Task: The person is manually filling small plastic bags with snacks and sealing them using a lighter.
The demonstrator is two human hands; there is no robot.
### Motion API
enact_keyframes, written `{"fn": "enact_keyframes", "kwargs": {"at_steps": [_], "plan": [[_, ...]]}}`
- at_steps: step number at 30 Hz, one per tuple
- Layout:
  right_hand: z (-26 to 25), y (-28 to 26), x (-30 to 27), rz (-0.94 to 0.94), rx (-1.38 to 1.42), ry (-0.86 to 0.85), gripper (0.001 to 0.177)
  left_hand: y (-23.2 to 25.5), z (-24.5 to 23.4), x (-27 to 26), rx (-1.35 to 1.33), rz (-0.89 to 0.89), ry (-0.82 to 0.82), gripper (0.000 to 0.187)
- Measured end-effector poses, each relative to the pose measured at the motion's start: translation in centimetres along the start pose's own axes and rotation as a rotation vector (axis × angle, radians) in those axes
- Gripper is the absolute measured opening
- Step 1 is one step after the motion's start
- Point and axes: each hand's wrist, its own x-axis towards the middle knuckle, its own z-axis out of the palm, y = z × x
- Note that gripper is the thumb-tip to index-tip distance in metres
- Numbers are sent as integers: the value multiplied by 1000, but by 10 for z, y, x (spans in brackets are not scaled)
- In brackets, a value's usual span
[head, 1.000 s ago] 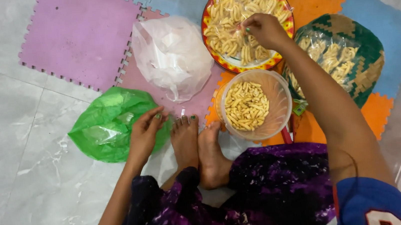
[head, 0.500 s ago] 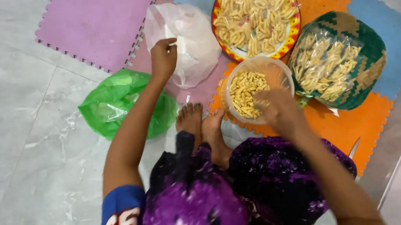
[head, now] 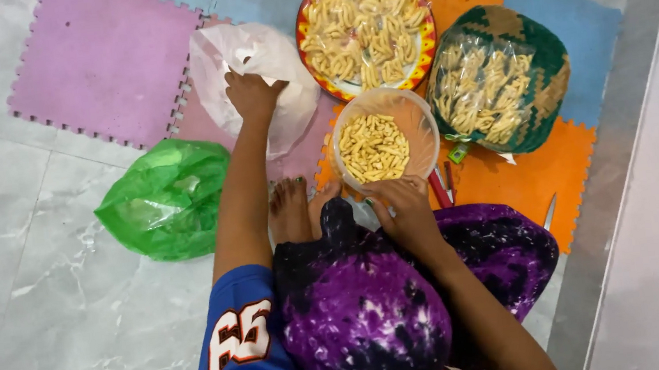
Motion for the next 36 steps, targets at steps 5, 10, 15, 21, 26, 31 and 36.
{"fn": "enact_keyframes", "kwargs": {"at_steps": [5, 10, 15, 21, 26, 31, 36], "plan": [[-3, -5, 1, 24, 23, 23, 15, -4, 45, 4, -162, -81, 305, 39], [-2, -6, 2, 22, -10, 35, 17, -16, 32, 13, -392, -159, 179, 22], [0, -5, 0, 38, -4, 28, 19, -8, -29, 5, -507, -288, -39, 27], [2, -4, 0, 28, -11, 51, 21, -22, -29, 16, -686, -240, -91, 32], [-2, -7, 1, 17, -5, 40, 22, -43, 21, 30, -694, -263, 49, 18], [-5, -10, 2, 5, 6, 60, 21, -35, -30, -14, -780, -252, -1, 19], [-5, -8, 3, 12, 18, 72, 19, -31, -89, -85, -889, -293, -203, 22]]}}
